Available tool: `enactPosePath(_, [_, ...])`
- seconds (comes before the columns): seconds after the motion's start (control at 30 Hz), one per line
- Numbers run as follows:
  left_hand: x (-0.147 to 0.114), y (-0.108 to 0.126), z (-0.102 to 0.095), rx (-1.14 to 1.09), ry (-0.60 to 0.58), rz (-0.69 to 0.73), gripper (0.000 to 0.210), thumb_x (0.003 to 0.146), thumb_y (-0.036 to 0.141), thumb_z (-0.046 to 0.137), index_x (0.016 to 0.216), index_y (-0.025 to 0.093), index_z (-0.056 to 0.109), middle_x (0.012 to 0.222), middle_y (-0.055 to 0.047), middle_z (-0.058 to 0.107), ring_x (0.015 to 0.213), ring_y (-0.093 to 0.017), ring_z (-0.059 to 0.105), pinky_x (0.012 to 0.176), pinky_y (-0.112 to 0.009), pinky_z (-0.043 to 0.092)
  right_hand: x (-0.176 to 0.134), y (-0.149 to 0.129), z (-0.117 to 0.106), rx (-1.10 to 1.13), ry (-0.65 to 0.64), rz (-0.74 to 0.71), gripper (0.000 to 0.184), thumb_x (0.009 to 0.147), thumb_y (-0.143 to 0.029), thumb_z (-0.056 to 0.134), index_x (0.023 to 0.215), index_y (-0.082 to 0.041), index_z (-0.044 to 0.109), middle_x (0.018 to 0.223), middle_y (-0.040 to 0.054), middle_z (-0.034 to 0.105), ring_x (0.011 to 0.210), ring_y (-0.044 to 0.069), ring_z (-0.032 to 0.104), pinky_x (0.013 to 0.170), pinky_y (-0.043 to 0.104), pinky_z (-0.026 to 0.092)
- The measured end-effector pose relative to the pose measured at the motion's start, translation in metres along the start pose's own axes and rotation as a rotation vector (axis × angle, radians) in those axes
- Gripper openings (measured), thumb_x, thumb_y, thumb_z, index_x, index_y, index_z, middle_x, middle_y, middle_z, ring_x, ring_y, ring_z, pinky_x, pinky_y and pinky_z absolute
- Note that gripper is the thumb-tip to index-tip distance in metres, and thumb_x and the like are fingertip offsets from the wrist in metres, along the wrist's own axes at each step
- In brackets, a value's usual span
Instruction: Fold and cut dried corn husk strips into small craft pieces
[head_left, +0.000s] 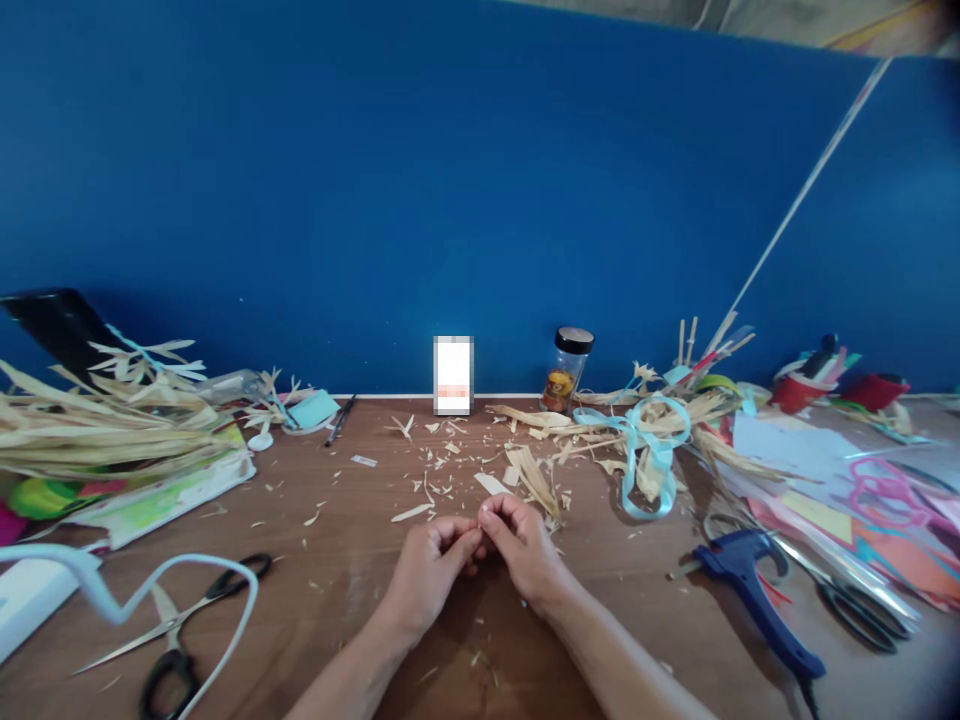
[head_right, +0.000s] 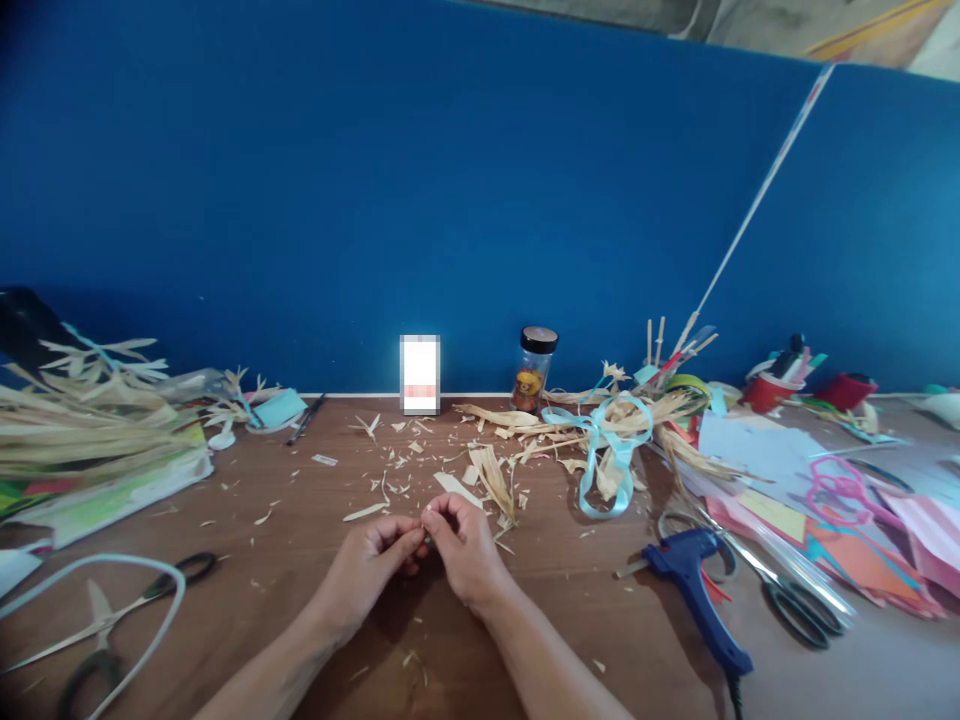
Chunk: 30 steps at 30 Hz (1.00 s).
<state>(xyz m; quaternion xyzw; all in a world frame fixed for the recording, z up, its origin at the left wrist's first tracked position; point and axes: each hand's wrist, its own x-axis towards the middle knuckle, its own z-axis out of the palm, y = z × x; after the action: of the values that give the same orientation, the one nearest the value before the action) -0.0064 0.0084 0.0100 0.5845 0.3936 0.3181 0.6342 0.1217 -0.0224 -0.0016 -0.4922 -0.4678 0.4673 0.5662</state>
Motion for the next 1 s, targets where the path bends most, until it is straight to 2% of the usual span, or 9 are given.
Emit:
enactPosePath(0.2, [0.000,0.003,0.000,0.088,0.126,0.059,0.023,0.070,0.035,0.059,0.074,0.013,0.065,0.059,-0.001,0.062,0.050,-0.011,0.050,0.049,-0.022,0.041,0.000,0.006,0.003,-0.037,0.076,-0.034,0.022,0.080,-0.039,0.051,0.076,-0.018,0.050,0.066,-0.0024,0.051,0.061,0.011,0.051,0.060,0.023,0.043])
enactPosePath(0.4, [-0.001,-0.001,0.000,0.090,0.095,0.099,0.022,0.074,0.036,0.055,0.070,0.015,0.061,0.063,-0.001,0.060,0.056,-0.012,0.052,0.054,-0.022,0.042,0.000,0.000,0.006,0.018,0.085,-0.039,0.020,0.081,-0.037,0.050,0.076,-0.018,0.048,0.061,-0.0037,0.049,0.056,0.010,0.047,0.054,0.021,0.040])
enactPosePath(0.53, [-0.001,-0.002,-0.002,0.068,0.091,0.130,0.025,0.077,0.036,0.052,0.066,0.015,0.059,0.059,0.001,0.056,0.054,-0.011,0.049,0.053,-0.021,0.039,-0.001,-0.004,0.006,0.072,0.013,-0.024,0.018,0.078,-0.035,0.055,0.081,-0.018,0.053,0.064,-0.0026,0.055,0.058,0.010,0.051,0.055,0.021,0.040])
enactPosePath(0.63, [0.000,-0.003,-0.001,0.016,0.087,0.095,0.024,0.076,0.037,0.054,0.067,0.015,0.060,0.059,0.002,0.055,0.054,-0.010,0.048,0.053,-0.020,0.038,-0.001,-0.006,0.005,0.145,-0.038,0.013,0.017,0.075,-0.032,0.059,0.081,-0.017,0.055,0.066,-0.0020,0.057,0.060,0.011,0.054,0.059,0.023,0.043])
enactPosePath(0.77, [0.000,-0.005,0.001,-0.132,0.067,-0.021,0.025,0.071,0.039,0.059,0.070,0.014,0.061,0.060,0.002,0.056,0.053,-0.008,0.048,0.054,-0.020,0.039,0.000,-0.005,0.003,0.182,-0.033,0.042,0.016,0.073,-0.031,0.062,0.077,-0.017,0.055,0.061,-0.0029,0.057,0.056,0.010,0.053,0.057,0.022,0.042])
enactPosePath(0.87, [0.000,-0.004,0.002,-0.205,0.041,-0.062,0.026,0.070,0.039,0.061,0.070,0.014,0.061,0.058,0.003,0.055,0.050,-0.007,0.047,0.054,-0.020,0.040,0.000,-0.004,0.002,0.135,-0.001,0.031,0.019,0.072,-0.034,0.062,0.073,-0.016,0.055,0.058,-0.0026,0.057,0.055,0.010,0.053,0.057,0.022,0.042])
enactPosePath(1.0, [0.000,-0.004,0.003,-0.165,0.043,-0.049,0.026,0.070,0.039,0.060,0.069,0.013,0.062,0.061,0.001,0.058,0.053,-0.008,0.049,0.055,-0.021,0.042,-0.001,-0.003,0.002,0.052,0.054,-0.006,0.021,0.075,-0.036,0.059,0.072,-0.016,0.054,0.058,-0.0023,0.056,0.054,0.011,0.052,0.056,0.022,0.042])
